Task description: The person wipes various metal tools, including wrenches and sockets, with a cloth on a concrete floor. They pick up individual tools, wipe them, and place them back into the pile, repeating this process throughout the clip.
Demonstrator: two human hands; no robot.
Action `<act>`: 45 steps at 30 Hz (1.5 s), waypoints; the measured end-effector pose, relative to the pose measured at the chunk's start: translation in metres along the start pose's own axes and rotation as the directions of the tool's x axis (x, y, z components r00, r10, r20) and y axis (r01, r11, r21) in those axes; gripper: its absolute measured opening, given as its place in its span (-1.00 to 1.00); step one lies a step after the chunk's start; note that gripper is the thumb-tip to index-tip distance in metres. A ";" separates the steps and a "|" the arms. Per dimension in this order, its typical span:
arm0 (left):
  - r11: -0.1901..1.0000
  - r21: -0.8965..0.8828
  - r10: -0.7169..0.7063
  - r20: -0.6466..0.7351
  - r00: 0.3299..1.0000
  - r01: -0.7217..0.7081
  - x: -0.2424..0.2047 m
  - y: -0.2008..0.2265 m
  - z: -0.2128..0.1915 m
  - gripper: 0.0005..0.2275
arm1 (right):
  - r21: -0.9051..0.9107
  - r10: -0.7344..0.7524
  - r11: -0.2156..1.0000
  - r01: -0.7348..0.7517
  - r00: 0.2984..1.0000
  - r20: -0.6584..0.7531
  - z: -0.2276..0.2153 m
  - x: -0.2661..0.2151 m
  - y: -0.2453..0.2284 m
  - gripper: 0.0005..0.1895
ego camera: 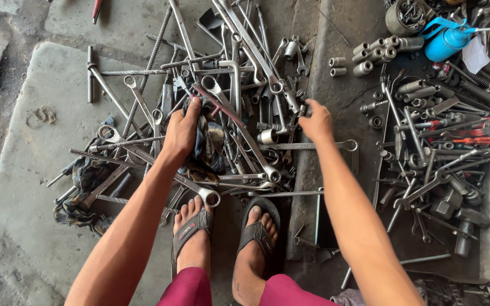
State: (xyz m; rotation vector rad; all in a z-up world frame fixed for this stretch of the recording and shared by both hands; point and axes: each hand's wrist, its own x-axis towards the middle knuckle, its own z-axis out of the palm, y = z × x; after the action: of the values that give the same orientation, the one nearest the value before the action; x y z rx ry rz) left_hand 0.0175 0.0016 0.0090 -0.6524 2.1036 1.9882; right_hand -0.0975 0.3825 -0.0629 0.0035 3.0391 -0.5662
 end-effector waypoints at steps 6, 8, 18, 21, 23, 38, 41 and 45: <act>0.999 0.008 -0.032 0.030 0.999 0.031 -0.003 -0.006 -0.001 -0.46 | -0.174 0.091 0.982 -0.070 0.989 0.118 0.008 0.000 -0.018 -0.16; 1.000 -0.002 -0.030 0.033 0.999 0.030 -0.002 -0.008 0.000 -0.46 | -0.191 0.137 0.976 -0.107 0.979 0.153 0.011 0.000 -0.027 -0.08; 0.997 -0.058 -0.034 0.116 0.993 0.041 -0.006 -0.012 0.014 -0.47 | 0.133 -0.103 0.988 0.084 0.985 0.142 0.025 -0.075 -0.056 -0.54; 0.995 -0.090 -0.032 0.114 0.993 0.043 -0.011 -0.010 0.004 -0.50 | -0.031 0.050 0.998 -0.051 0.998 -0.031 0.013 -0.067 -0.044 -0.72; 0.998 -0.053 -0.037 0.095 0.995 0.042 -0.014 -0.009 -0.003 -0.49 | -0.120 0.064 0.991 -0.065 0.998 -0.010 0.003 -0.055 -0.033 -0.70; 0.996 0.071 -0.061 0.023 0.998 0.060 -0.009 -0.017 -0.011 -0.43 | -0.561 0.196 0.822 0.103 0.872 0.448 -0.018 -0.022 -0.027 -0.64; 1.000 0.020 -0.022 0.034 0.999 0.021 -0.010 -0.018 -0.010 -0.45 | -0.571 0.247 0.817 0.079 0.847 0.471 -0.017 -0.023 -0.030 -0.65; 0.993 0.099 -0.064 0.036 0.997 0.060 -0.009 -0.018 -0.007 -0.41 | -0.661 0.340 0.743 0.109 0.789 0.512 -0.015 -0.022 -0.040 -0.70</act>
State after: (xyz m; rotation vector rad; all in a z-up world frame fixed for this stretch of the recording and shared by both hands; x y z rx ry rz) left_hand 0.0349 -0.0041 -0.0030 -0.6480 2.1153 1.8376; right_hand -0.0770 0.3509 -0.0339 -0.0034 2.3839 0.4853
